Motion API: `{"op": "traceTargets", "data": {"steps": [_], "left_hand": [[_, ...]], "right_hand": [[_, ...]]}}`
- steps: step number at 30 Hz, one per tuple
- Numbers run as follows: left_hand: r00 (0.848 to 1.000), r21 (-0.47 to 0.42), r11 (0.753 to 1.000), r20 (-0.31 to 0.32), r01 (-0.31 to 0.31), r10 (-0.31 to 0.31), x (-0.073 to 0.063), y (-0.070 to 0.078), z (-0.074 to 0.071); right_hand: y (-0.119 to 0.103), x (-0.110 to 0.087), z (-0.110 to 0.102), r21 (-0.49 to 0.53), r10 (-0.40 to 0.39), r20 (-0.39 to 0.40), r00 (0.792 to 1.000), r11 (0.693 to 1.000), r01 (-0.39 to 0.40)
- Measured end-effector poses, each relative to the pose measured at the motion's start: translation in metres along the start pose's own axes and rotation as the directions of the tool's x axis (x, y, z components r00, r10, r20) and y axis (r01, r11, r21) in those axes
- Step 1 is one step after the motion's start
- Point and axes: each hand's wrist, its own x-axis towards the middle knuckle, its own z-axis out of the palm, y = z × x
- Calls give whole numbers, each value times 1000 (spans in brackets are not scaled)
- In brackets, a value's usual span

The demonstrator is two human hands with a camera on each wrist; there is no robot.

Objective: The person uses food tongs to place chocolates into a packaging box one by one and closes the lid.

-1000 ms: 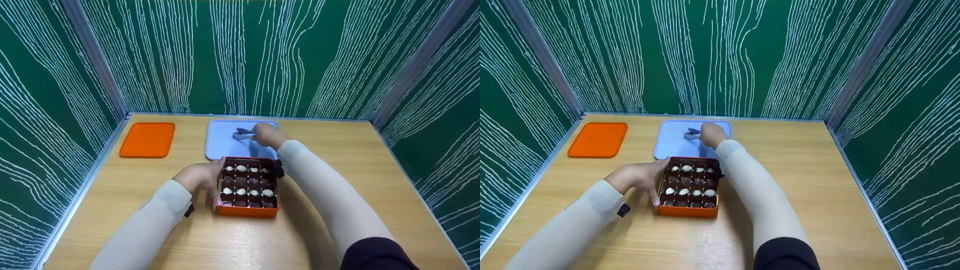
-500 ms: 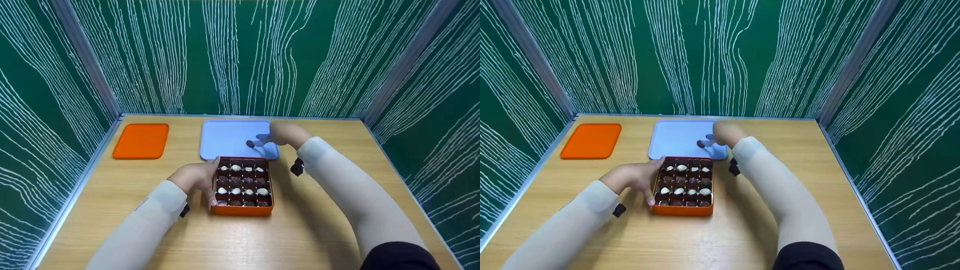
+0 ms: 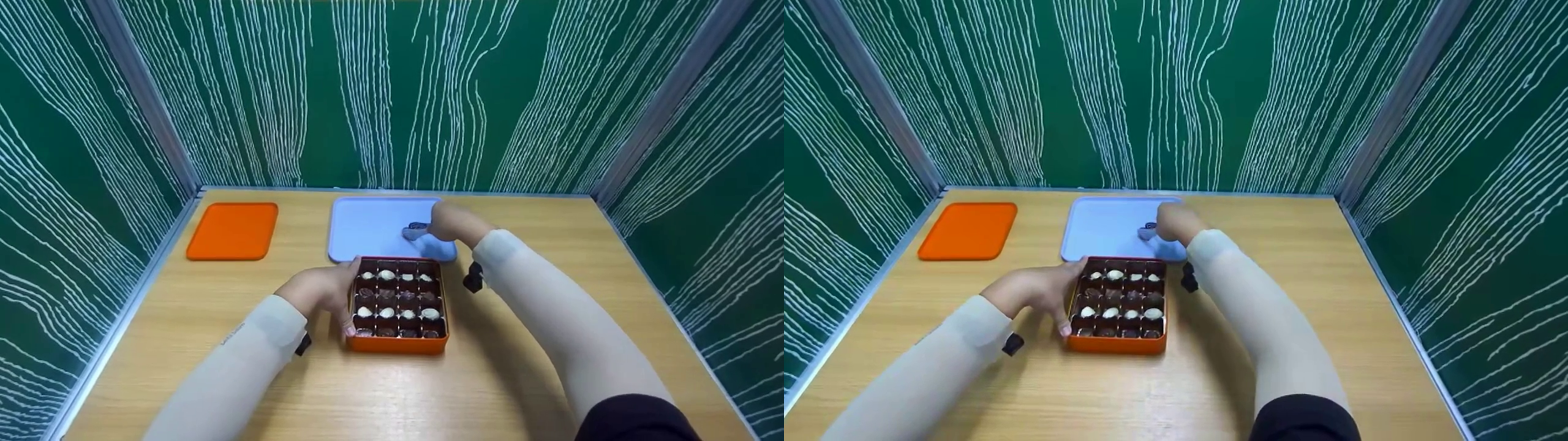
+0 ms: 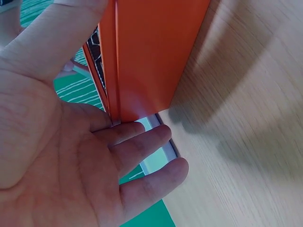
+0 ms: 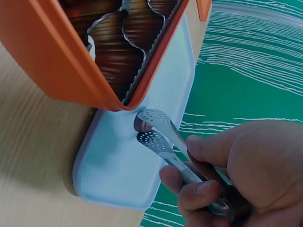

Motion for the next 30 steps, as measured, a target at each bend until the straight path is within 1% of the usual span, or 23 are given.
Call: {"op": "traceTargets", "data": {"steps": [3,9,10,12,15,16,19,22,24,27,29,30], "left_hand": [[1000,-2,1000,1,0,0,0,0,-1],[1000,4,1000,-1,-9,9,0,-2,-1],[1000,13,1000,-4,-14,14,0,-2,0],[1000,28,999,-12,-22,22,0,-2,0],[999,45,998,-25,-32,33,-1,-3,1],[999,50,998,-28,-35,37,-1,-3,2],[999,40,999,-24,-34,35,0,-3,2],[999,31,999,-18,-36,36,0,-2,2],[999,21,999,-12,-35,35,0,-1,2],[999,18,999,-8,-34,34,0,-2,1],[999,20,999,-5,-36,36,0,-2,1],[999,23,999,-4,-38,38,1,-3,1]], "right_hand": [[-4,-2,0,23,6,-12,1000,1000,-6],[-11,-3,5,29,2,-53,999,1000,0],[-11,-2,6,12,-1,-60,998,1000,1],[-11,-2,8,-23,-20,-75,997,1000,18],[-11,-2,9,-46,-36,-84,996,998,32],[-9,-3,9,-57,-54,-86,995,997,49],[-6,-9,5,-36,-73,-85,994,997,70],[-6,-24,-1,-30,-114,-97,989,993,112],[-7,-39,-7,-46,-162,-115,980,986,158],[-14,-66,-14,-107,-279,-130,951,958,266],[-20,-87,-17,-145,-343,-119,932,934,326],[-24,-98,-18,-151,-363,-103,926,926,347]]}}
